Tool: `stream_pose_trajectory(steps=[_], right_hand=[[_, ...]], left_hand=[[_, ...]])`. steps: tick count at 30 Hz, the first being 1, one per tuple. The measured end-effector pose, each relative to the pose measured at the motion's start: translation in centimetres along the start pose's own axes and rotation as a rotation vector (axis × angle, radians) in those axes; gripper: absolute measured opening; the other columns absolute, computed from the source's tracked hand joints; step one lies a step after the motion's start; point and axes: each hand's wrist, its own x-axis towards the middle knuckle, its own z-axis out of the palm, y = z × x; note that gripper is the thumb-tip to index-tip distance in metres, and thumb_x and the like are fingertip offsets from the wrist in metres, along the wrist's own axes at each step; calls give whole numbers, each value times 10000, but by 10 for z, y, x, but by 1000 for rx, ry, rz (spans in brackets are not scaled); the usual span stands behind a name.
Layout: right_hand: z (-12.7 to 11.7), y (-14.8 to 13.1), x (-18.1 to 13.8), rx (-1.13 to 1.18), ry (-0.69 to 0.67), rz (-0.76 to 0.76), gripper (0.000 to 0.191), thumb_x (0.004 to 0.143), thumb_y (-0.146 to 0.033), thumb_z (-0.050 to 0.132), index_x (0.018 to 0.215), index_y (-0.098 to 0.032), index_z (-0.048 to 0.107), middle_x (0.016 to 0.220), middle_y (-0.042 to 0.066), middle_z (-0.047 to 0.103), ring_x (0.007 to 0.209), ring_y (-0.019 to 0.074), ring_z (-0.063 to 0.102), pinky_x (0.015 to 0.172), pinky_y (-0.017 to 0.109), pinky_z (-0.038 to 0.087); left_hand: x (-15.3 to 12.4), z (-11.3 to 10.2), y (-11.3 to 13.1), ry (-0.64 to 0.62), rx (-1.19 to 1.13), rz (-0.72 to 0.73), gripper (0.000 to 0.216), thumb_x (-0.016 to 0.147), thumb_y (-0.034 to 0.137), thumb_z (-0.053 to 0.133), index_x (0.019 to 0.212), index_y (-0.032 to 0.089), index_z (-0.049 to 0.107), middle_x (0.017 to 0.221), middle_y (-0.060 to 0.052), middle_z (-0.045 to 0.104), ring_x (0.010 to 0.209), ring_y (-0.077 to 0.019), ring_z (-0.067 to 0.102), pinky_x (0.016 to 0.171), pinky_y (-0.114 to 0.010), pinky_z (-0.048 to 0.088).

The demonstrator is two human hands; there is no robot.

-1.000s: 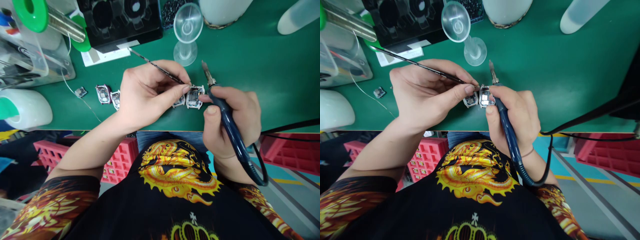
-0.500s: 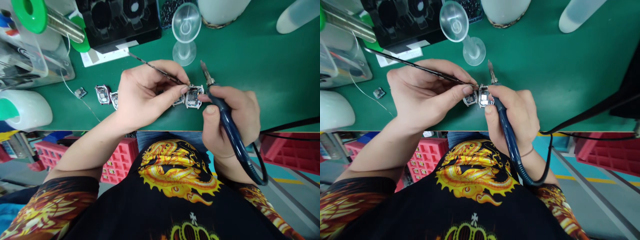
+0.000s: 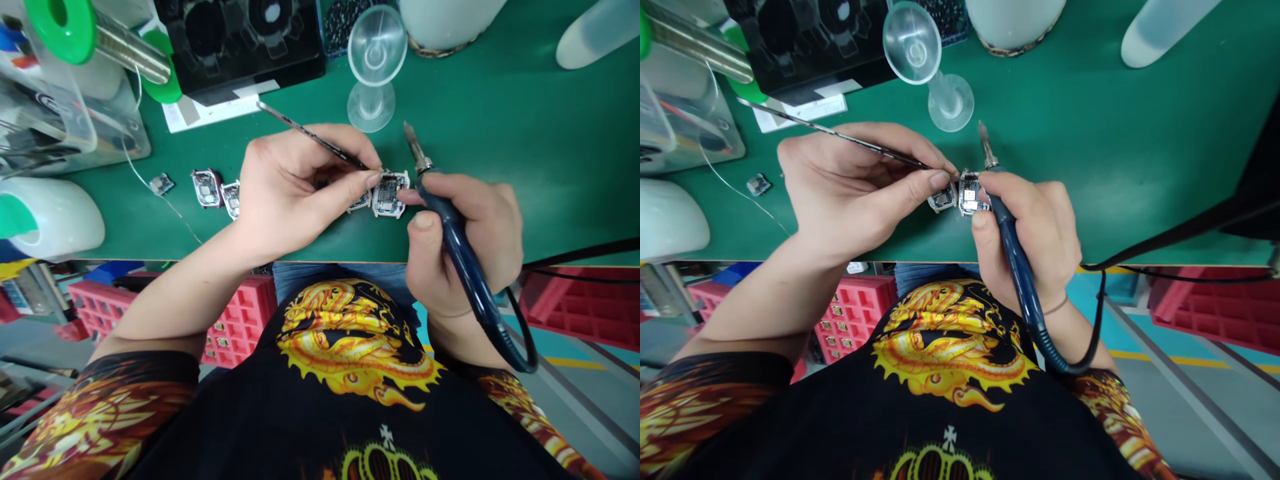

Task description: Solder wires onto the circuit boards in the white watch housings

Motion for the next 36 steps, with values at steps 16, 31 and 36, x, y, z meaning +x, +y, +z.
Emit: stream_pose_trajectory(steps=[16,31,36], right_hand=[[0,1,0,-14,11,-8,287,1077,-255,643,1347,-240,738,1106,43,836,960,240,753,893,400,641],[1,0,-1,-7,25,20,293,1070,-267,653,1347,-269,750,1113,41,837,962,264,765,884,423,651],[0,-1,0,-12,20,8,288,1070,-265,647,1343,-261,741,1099,46,836,955,257,758,885,414,647]], left_hand=[[-1,-2,-1,-15,19,4,103,1013,302,868,911,299,848,1032,35,841,833,-172,801,607,-360,632],[0,-2,1,-13,20,-10,99,1002,333,883,912,299,857,1012,21,852,816,-169,801,635,-313,680],[0,-2,2,-13,57,-14,198,1015,431,865,871,298,841,1009,17,849,811,-166,795,619,-327,662]])
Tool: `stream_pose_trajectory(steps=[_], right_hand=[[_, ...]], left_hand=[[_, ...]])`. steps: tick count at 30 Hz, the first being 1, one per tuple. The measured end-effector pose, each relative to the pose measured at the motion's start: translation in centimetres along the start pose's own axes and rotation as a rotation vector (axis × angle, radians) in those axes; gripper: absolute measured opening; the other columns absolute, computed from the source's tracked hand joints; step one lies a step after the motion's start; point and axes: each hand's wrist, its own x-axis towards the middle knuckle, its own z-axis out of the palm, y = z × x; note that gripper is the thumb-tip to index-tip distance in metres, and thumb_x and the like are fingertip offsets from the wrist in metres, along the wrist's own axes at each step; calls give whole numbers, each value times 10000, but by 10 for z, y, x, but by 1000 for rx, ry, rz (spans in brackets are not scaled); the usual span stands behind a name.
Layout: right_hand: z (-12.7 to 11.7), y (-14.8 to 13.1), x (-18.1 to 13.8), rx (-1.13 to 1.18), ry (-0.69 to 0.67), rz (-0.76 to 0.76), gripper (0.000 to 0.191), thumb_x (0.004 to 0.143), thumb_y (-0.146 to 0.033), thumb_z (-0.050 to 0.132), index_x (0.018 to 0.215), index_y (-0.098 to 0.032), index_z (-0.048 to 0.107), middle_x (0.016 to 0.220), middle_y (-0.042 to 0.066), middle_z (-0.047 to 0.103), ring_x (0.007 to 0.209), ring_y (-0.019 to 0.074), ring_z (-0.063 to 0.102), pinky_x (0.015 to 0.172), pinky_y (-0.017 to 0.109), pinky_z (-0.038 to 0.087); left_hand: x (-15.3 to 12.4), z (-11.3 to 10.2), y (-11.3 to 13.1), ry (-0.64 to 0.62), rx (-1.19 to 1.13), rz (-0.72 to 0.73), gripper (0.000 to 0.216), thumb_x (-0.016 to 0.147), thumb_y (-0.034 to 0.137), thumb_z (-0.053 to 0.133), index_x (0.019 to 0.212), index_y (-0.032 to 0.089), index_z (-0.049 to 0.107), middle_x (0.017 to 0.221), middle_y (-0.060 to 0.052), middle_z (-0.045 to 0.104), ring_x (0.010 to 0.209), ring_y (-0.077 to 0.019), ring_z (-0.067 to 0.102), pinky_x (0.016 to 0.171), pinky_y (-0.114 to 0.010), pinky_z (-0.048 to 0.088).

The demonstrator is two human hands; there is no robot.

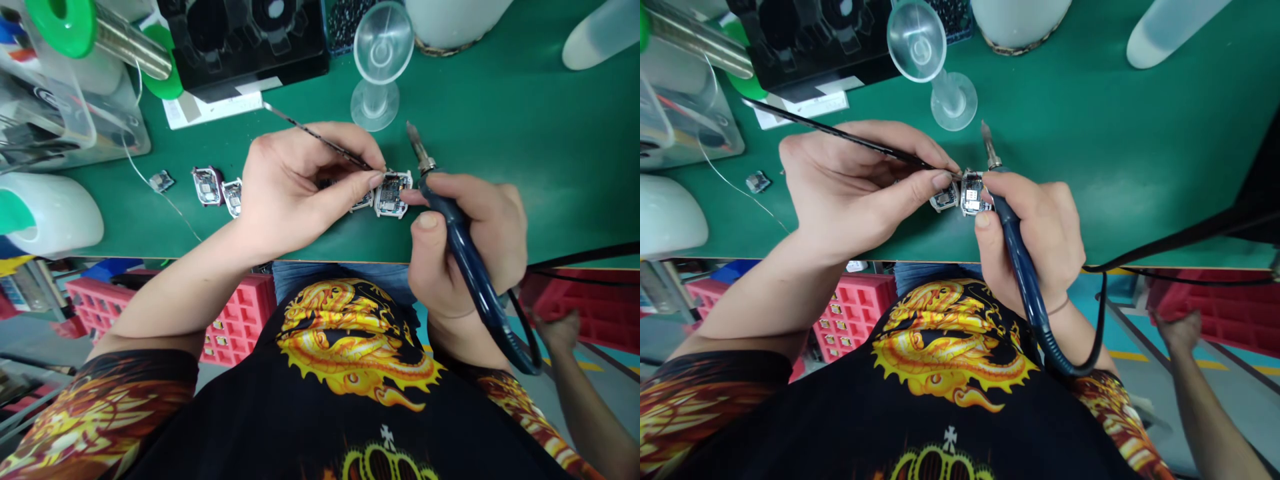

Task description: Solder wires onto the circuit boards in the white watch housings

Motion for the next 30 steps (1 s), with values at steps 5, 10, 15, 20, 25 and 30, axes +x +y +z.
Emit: stream_pose_trajectory(steps=[5,10,15,20,25,30], right_hand=[[-1,0,0,5,-13,4,293,1065,-256,654,1343,-263,745,1123,43,839,953,251,754,895,415,652],[0,2,0,27,0,-5,292,1059,-251,660,1336,-247,753,1133,42,842,942,245,747,888,408,643],[4,4,0,41,60,-48,276,1048,-248,685,1308,-212,772,1101,69,849,899,242,742,848,397,630],[5,5,1,21,39,-38,287,1070,-270,656,1338,-259,755,1078,50,842,917,259,755,855,421,639],[4,2,1,5,41,-14,267,1063,-291,665,1316,-275,752,1031,35,848,913,256,762,856,423,652],[2,0,1,0,36,-9,276,1053,-285,670,1317,-290,753,1041,30,855,896,254,760,845,422,652]], left_hand=[[0,0,0,-6,-1,8,227,1017,461,859,861,297,839,1000,12,842,804,-179,792,589,-361,635],[0,-1,2,-20,-21,-15,195,1027,470,847,924,304,847,1005,15,837,816,-172,794,642,-363,651],[0,-2,1,-35,21,-24,127,1030,405,856,944,313,841,1025,24,842,808,-153,777,609,-339,619],[-1,-3,1,-56,105,1,88,1043,411,839,1010,329,833,999,27,832,784,-141,751,646,-335,622],[4,-5,1,-81,122,3,210,1036,521,827,1015,312,824,929,8,810,741,-142,736,640,-325,620],[10,-8,5,-150,132,-11,312,1035,617,784,1015,307,814,917,-10,805,783,-179,763,714,-345,663]])
